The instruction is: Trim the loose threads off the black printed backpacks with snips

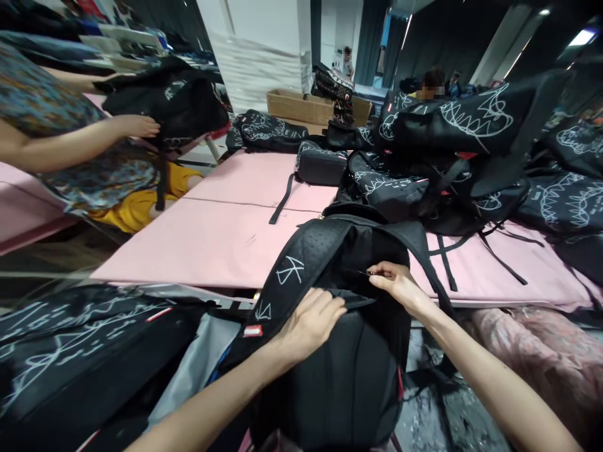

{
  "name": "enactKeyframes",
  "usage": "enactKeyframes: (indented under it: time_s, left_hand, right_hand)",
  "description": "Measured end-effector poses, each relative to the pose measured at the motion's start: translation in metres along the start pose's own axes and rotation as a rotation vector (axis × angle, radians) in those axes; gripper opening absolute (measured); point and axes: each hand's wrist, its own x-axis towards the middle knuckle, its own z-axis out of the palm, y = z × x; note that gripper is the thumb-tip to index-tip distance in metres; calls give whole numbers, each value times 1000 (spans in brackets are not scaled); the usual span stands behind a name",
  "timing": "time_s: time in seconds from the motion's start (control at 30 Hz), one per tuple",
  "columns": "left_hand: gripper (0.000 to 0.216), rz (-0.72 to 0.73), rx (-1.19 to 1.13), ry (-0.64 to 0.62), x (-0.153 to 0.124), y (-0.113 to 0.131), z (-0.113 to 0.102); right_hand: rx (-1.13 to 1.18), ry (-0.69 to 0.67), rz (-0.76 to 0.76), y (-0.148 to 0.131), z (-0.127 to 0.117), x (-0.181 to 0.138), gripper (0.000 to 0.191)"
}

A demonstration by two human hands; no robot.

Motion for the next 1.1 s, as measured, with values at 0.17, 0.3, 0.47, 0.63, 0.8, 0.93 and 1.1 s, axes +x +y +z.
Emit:
enactKeyframes:
  time_s: [0.17,0.3,0.47,0.63,0.8,0.93,1.1]
  left_hand:
    - [24,-247,41,-357,22,-18,0]
    - [12,-359,63,-659,43,-31,-6]
    - [22,-295,121,-777,53,-35,-1]
    - [25,-349,190,-667,49,-27,7]
    - [30,-471,244,-606,44,-23,8]
    - [27,-473,245,-593,39,-25,7]
    - [23,-468,242,-555,33,-28,6]
  right_hand:
    - [-86,1,-4,17,11,19,24]
    - [-167,-61,-8,21,19,30,19]
    - [-230,-87,5,23,21,34,17]
    - [-353,-119,56,19,17,28,18]
    - [-449,-159,95,9,19,27,16]
    - [-495,-147,106,2,26,30,15]
    - [-541,-144,72,-2,35,35,12]
